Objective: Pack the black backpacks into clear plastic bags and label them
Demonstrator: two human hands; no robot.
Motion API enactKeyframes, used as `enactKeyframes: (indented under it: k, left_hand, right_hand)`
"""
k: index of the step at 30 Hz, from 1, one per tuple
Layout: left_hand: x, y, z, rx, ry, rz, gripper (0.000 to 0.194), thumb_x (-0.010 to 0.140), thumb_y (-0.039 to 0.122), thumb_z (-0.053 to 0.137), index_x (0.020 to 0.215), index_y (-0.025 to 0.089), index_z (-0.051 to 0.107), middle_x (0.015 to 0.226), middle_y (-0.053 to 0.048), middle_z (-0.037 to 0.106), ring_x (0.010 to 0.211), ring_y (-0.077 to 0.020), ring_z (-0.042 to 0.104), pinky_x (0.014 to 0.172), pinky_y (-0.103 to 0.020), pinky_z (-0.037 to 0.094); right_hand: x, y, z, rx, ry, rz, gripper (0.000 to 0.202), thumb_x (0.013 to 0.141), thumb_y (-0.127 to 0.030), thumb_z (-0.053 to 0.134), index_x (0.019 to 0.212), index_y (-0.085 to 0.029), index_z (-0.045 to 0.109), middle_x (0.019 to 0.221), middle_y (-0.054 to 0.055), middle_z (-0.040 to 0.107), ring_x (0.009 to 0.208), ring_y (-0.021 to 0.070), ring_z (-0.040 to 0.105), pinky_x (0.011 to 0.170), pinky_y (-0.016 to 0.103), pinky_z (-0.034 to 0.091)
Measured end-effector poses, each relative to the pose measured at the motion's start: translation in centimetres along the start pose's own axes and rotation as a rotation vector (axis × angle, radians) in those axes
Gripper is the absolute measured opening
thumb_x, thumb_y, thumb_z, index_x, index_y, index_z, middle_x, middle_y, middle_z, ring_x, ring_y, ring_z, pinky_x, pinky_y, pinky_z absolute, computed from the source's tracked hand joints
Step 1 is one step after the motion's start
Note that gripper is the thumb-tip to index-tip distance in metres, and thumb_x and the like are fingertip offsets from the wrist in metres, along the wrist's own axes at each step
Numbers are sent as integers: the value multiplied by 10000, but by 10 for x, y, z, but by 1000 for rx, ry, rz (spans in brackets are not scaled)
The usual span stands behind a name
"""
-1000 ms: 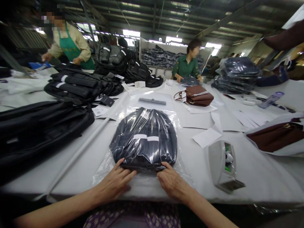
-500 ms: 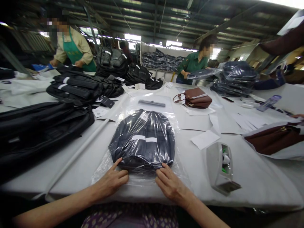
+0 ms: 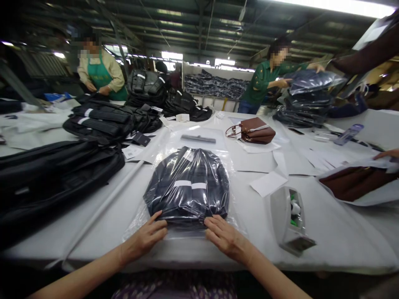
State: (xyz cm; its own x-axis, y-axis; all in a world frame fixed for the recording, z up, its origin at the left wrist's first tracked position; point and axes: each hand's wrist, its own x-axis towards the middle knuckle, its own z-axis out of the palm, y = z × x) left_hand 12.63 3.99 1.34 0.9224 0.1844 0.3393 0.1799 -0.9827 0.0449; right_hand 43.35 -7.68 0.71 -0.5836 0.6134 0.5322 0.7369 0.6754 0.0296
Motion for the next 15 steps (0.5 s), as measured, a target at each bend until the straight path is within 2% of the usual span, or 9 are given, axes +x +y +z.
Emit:
enactKeyframes:
  k: [2,4,6,8,11,13,15]
  left_hand:
    - [1,-1,4,-72,43,-70,249,925,75,282,843,159,501,807,-4,574,734,-90,562,1070,-461,350]
    - [2,0,8,-135,88,-174,265,938,110,265,805,177,485,723,29,540,663,-80,543,1055,-424,380]
    - [6,1,10,-163,117,-278,270,952,172,270,784,189,481,680,36,507,662,-89,546,1018,-390,416]
    - [12,1,8,-158,125,-363,284,961,223,270,781,192,488,715,16,510,698,-102,559,897,-311,485]
    - [24,1,2,-143,100,-470,301,969,281,262,818,193,507,864,-21,553,715,-102,568,668,-201,473]
    - [32,1,-2,-137,69,-532,325,974,310,243,833,195,513,873,-18,571,699,-102,569,615,-192,427]
    - [39,0,-4,-127,35,-595,359,976,338,231,796,193,506,784,-4,568,665,-111,560,598,-207,391]
  right_hand:
    - [-1,2,5,106,39,88,185,900,-81,419,960,-137,585,1075,121,657,1039,187,603,978,408,469]
    - [-1,3,11,189,131,183,211,901,-78,413,998,-163,580,1010,78,678,968,151,632,978,354,470]
    - [0,3,18,235,219,273,224,901,-95,422,1026,-189,582,930,42,695,885,137,658,908,290,511]
    - [2,4,22,268,270,377,199,904,-142,441,1013,-208,594,865,22,701,795,130,672,771,226,544]
    - [6,3,24,351,252,573,186,921,-229,427,926,-217,613,779,4,686,661,114,655,625,194,517]
    - [8,3,24,431,224,715,226,928,-293,406,868,-219,610,743,-2,674,639,115,644,628,203,498]
    - [11,3,25,489,216,835,260,928,-348,391,845,-220,602,714,-5,673,654,127,648,641,213,487]
